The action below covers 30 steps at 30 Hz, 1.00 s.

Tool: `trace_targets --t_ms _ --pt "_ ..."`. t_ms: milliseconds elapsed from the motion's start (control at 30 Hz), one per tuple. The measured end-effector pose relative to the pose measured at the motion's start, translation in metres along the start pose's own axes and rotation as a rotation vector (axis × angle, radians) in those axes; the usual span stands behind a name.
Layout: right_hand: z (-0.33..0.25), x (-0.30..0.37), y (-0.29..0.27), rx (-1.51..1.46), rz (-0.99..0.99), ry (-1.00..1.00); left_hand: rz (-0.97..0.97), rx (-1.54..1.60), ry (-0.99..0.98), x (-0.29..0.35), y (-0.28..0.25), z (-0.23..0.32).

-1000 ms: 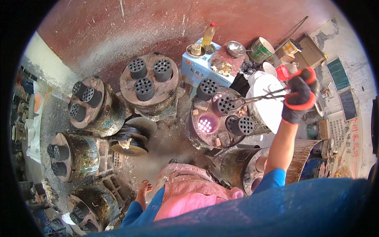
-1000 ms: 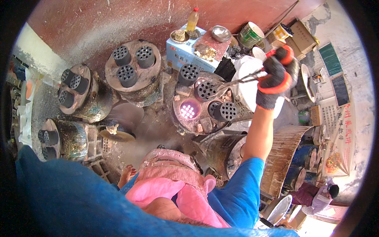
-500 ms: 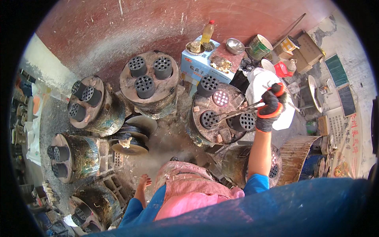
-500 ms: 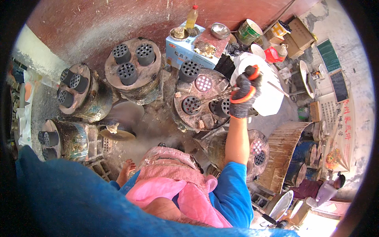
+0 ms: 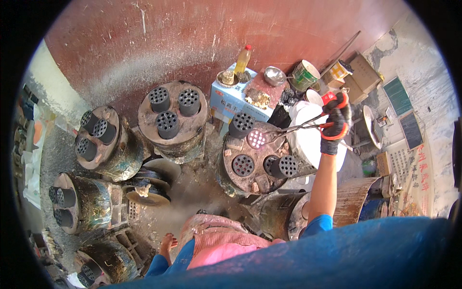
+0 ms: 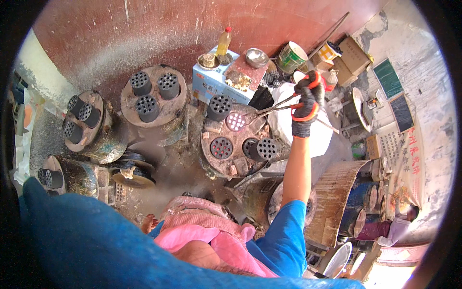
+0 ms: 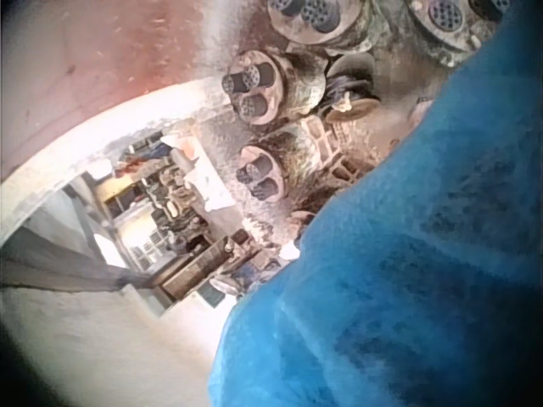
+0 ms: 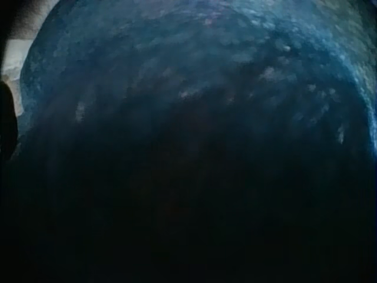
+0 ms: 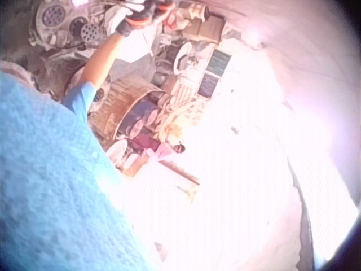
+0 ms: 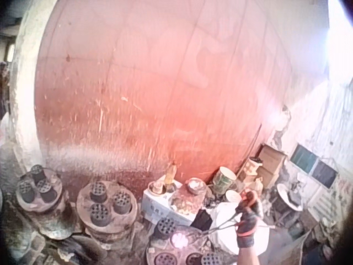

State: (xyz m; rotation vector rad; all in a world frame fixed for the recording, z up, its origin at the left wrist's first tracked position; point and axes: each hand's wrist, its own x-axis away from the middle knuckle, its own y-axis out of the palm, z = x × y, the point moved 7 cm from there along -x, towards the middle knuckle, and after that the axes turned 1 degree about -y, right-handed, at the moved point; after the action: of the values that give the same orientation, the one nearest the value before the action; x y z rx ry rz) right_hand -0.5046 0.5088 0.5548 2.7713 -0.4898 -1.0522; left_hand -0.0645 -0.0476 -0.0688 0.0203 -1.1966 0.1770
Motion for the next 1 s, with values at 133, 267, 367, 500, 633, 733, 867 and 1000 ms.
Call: trace_targets --t_ms 133,267,367,500,633,733,867,1000 --pt "0.043 -0.014 -0.005 -0.02 -0.083 0.036 0.059 0.085 0.036 -0.006 -0.002 0.005" --pt "0.056 -0.037 -0.011 0.248 -0.032 0.03 0.076 0.117 0.023 -0.02 -0.011 -0.01" --pt "0.056 -0.041 -0.003 0.285 -0.069 -0.02 -0.012 0.194 -0.175 -0.04 -0.012 -0.034" --pt "0.07 -0.029 0.004 0.129 -0.06 0.057 0.071 0.118 -0.17 -0.041 -0.002 -0.052" --pt "0.082 -0.023 0.007 0.107 0.019 0.133 0.091 0.04 -0.02 -0.019 0.014 -0.042" --pt "0.053 -0.031 0.01 0.186 0.038 0.006 0.061 0.088 0.122 -0.003 0.015 -0.026" --pt "-0.021 -0.043 0.014 0.152 0.015 -0.076 0.05 0.114 0.017 0.0 0.013 -0.027" --pt "-0.076 -0.035 0.033 -0.021 -0.052 -0.07 0.034 0.092 0.033 -0.002 0.015 -0.024"
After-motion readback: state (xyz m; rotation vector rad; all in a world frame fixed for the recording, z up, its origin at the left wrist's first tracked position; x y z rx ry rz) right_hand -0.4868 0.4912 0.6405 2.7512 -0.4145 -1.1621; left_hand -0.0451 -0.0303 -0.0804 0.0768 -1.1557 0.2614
